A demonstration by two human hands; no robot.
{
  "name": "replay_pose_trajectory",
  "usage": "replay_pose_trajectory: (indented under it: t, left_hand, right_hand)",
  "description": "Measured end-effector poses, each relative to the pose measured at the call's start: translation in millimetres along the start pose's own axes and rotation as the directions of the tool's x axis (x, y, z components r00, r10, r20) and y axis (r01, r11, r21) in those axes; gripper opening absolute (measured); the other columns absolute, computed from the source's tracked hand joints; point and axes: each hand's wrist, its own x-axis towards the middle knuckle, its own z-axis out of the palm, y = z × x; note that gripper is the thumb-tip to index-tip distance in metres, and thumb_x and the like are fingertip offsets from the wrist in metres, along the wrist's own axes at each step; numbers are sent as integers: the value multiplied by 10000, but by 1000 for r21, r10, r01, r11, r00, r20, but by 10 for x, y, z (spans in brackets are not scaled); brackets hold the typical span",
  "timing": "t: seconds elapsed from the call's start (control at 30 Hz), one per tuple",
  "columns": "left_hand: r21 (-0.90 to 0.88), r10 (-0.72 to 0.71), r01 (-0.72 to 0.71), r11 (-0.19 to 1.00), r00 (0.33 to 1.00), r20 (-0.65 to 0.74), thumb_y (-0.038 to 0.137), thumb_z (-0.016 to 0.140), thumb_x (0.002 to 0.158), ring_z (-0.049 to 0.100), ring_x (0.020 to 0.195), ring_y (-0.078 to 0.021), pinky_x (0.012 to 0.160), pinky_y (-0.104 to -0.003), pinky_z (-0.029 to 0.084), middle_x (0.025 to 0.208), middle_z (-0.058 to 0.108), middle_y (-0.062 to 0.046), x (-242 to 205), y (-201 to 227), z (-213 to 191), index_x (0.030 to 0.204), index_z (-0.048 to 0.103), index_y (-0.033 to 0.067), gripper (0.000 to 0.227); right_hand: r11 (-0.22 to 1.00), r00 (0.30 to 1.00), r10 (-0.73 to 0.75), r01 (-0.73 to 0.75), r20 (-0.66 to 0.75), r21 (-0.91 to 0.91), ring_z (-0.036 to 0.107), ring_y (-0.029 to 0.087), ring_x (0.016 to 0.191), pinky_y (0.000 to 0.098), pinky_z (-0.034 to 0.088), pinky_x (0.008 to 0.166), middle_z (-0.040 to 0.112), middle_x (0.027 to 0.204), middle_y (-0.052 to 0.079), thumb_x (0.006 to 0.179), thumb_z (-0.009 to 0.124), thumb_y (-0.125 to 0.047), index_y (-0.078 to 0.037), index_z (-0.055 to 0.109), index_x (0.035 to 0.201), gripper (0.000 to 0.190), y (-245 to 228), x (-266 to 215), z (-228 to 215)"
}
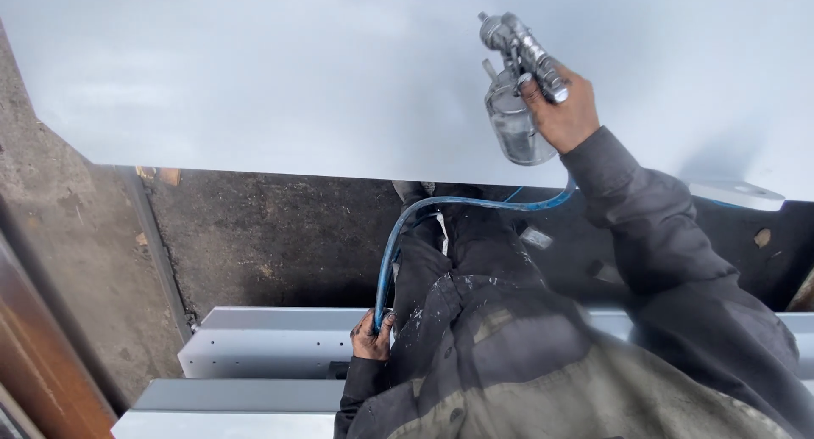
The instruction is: The person adjusts a silver spray gun and then proceeds to spray paint a large, white, flat surface. They move along the length of the surface, applying the paint in a sweeping motion while holding a blue air hose.
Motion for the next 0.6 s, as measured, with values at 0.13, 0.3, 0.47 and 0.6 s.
replay_pose_trajectory:
  t: [0.13, 0.3, 0.47, 0.6]
  left_hand:
    - [13, -1, 0, 1000, 996, 86, 156, 784, 834, 529, 526, -149, 517, -305, 457, 668, 627, -2, 253, -109, -90, 832, 738, 69, 98]
    - [82, -98, 89, 993, 989, 110, 213, 761, 855, 609, 575, -146, 582, -292, 523, 698, 707, -12, 421, -151, -73, 967, 762, 82, 172]
    - [196, -276, 247, 949, 951, 138, 291, 800, 812, 614, 577, -155, 585, -305, 527, 684, 690, -14, 408, -96, -129, 993, 741, 104, 266]
    - [437, -338, 231, 869, 923, 185, 299, 749, 840, 626, 571, -184, 586, -341, 538, 694, 696, -25, 417, -657, -127, 1023, 744, 159, 230]
  right_hand:
    - [986, 981, -147, 137, -123, -91, 621, 273, 659, 379, 493, 622, 690, 845, 164, 1137, 609, -386, 91, 675, 1096, 484, 42, 309, -210]
    - [936, 913, -308, 241, -268, -255, 726, 298, 640, 374, 566, 584, 787, 894, 190, 1005, 800, -113, 71, 739, 1109, 220, 216, 747, -397]
    - [958, 879, -252, 169, -404, -231, 765, 290, 735, 374, 598, 643, 789, 918, 178, 1055, 793, -113, 64, 737, 1081, 188, 728, 660, -824]
    - [902, 830, -214, -34, -514, -430, 717, 287, 684, 367, 624, 597, 722, 872, 193, 1073, 792, -112, 63, 719, 1036, 193, 1586, 433, -1303]
